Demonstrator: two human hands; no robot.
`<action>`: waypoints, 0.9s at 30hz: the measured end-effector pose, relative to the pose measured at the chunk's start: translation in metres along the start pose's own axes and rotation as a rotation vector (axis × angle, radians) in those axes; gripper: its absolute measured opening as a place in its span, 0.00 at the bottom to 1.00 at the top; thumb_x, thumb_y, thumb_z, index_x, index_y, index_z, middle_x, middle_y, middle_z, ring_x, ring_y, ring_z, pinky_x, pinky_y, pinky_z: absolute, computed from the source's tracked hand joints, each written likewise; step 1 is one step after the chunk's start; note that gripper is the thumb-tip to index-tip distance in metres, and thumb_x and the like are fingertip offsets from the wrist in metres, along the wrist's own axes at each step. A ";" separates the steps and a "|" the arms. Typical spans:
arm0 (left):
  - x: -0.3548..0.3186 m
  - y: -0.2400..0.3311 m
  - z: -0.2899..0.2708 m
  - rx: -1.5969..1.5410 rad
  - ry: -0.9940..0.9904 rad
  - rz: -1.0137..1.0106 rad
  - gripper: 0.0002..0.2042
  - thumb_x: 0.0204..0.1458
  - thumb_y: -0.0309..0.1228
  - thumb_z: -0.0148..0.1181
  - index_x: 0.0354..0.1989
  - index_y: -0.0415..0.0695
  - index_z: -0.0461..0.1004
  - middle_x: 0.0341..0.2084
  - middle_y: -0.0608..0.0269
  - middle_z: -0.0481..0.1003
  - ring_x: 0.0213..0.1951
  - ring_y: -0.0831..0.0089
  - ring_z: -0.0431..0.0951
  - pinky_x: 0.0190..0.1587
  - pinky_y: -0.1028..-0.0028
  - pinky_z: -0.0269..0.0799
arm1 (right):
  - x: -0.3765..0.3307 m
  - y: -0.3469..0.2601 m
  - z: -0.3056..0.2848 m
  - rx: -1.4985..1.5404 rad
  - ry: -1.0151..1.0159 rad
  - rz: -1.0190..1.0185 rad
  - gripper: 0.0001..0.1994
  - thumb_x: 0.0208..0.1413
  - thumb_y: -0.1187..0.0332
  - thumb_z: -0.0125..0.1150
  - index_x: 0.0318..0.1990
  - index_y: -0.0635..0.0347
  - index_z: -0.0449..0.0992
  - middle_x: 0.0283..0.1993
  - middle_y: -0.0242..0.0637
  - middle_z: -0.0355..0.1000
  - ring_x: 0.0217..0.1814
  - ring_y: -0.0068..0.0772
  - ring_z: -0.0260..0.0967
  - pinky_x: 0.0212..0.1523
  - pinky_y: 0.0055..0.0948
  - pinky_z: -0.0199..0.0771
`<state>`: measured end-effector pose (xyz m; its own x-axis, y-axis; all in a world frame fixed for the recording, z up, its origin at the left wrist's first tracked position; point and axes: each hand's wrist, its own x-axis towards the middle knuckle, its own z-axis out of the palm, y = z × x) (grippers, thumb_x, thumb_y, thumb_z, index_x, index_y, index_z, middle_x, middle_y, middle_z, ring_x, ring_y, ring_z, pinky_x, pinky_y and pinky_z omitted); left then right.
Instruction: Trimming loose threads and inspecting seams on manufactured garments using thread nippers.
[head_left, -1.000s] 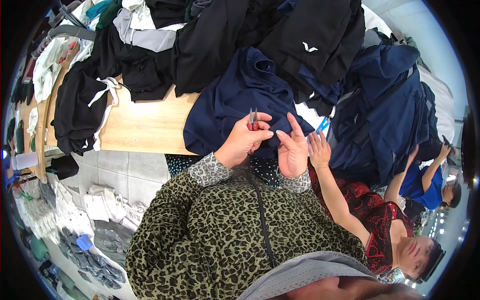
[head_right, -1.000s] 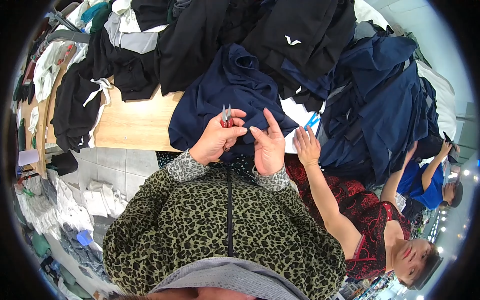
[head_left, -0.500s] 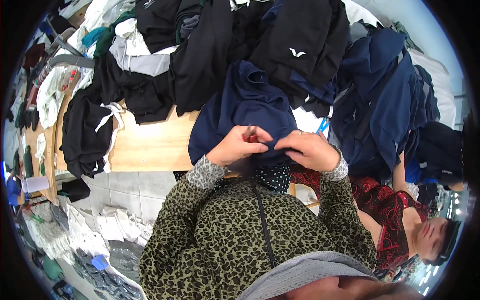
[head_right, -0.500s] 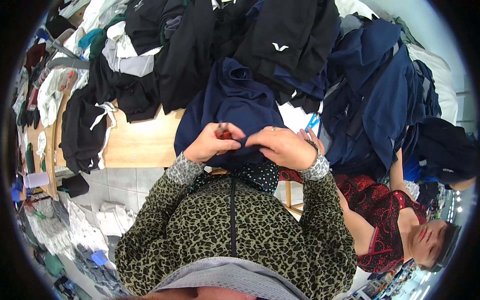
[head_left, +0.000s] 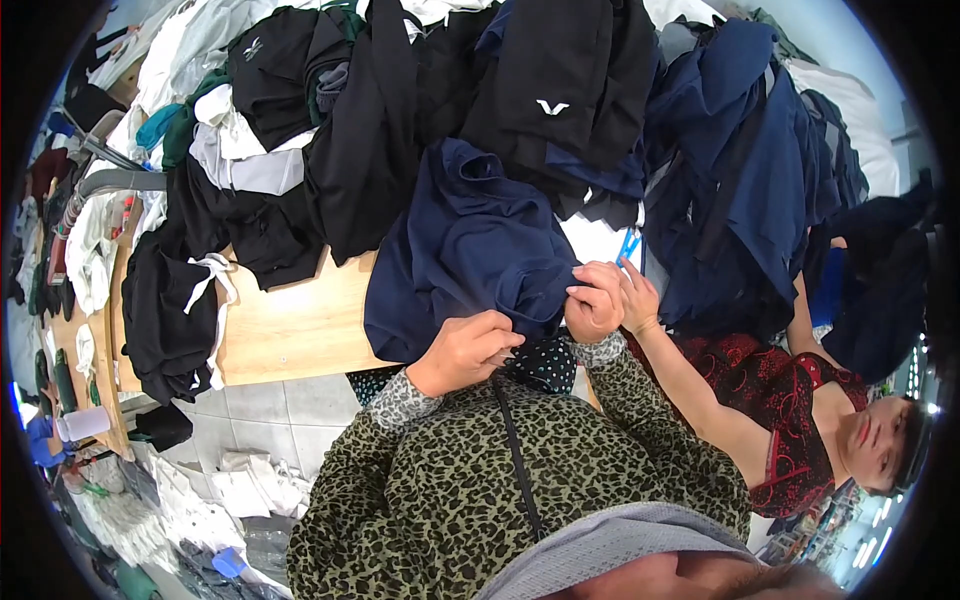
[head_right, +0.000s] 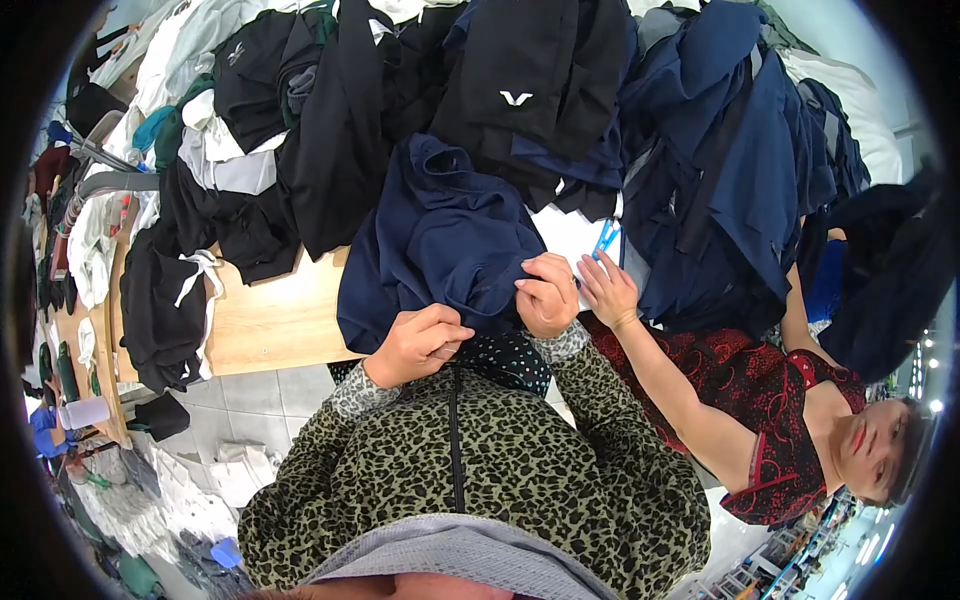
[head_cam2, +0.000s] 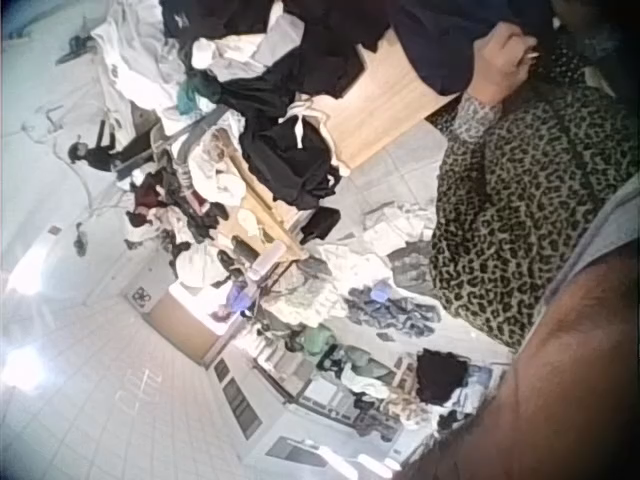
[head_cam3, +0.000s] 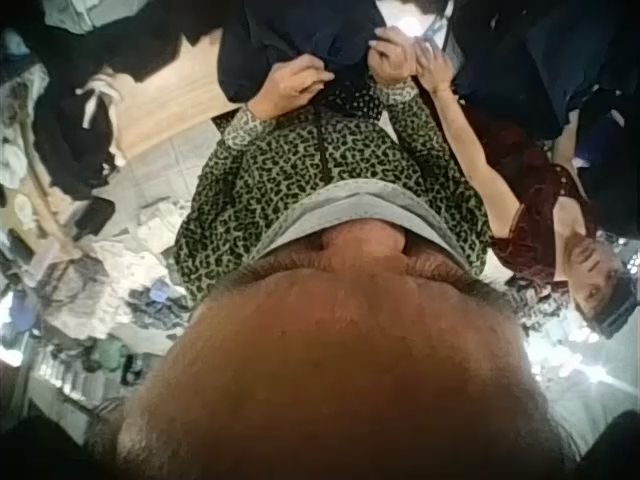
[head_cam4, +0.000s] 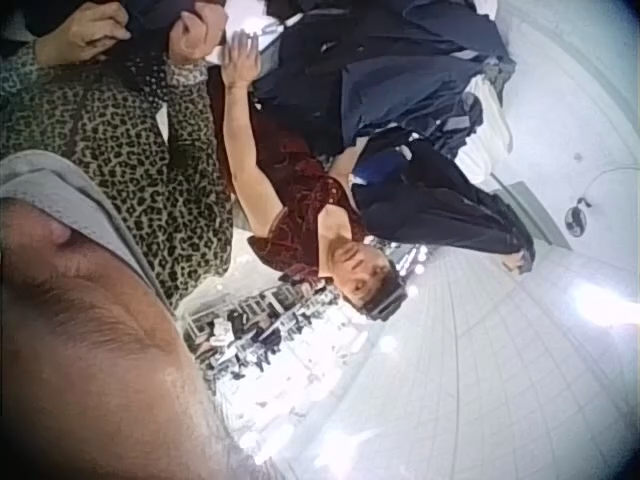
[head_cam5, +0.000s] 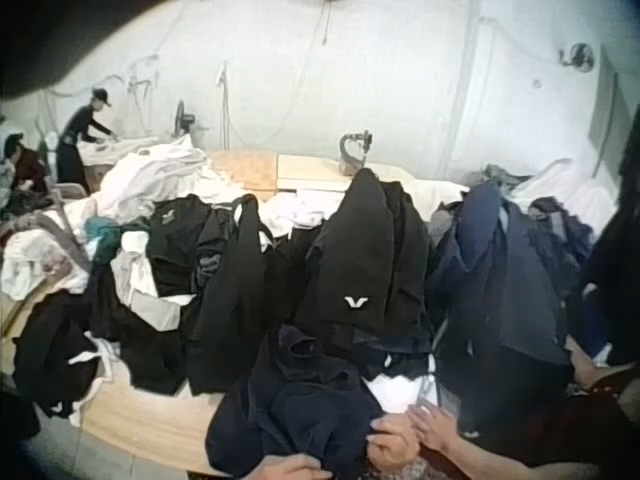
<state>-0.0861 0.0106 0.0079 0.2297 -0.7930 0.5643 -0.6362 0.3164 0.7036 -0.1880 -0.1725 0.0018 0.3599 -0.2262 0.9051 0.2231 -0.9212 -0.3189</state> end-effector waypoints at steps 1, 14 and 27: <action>0.000 0.000 0.001 0.031 -0.001 0.021 0.15 0.30 0.17 0.62 0.32 0.42 0.73 0.27 0.64 0.70 0.25 0.68 0.75 0.24 0.74 0.71 | -0.003 0.001 0.000 -0.001 -0.002 0.002 0.14 0.25 0.88 0.57 0.24 0.63 0.69 0.31 0.43 0.71 0.32 0.44 0.70 0.33 0.36 0.73; 0.001 0.007 -0.007 0.020 -0.087 0.014 0.14 0.31 0.19 0.62 0.31 0.41 0.73 0.27 0.63 0.70 0.26 0.67 0.74 0.25 0.74 0.70 | -0.020 -0.004 -0.002 -0.015 -0.063 0.177 0.13 0.29 0.88 0.55 0.25 0.61 0.68 0.33 0.42 0.70 0.33 0.43 0.70 0.35 0.33 0.71; -0.064 -0.015 -0.049 -0.094 0.342 -0.789 0.05 0.47 0.22 0.59 0.33 0.36 0.75 0.26 0.69 0.69 0.23 0.85 0.63 0.25 0.84 0.59 | 0.024 0.028 0.037 0.351 -0.991 0.462 0.08 0.43 0.68 0.64 0.29 0.63 0.75 0.28 0.39 0.70 0.33 0.41 0.69 0.35 0.32 0.69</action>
<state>-0.0548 0.0822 -0.0175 0.7973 -0.6034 -0.0154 -0.1378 -0.2068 0.9686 -0.1402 -0.1919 0.0041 0.9934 -0.0273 0.1118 0.0685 -0.6408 -0.7647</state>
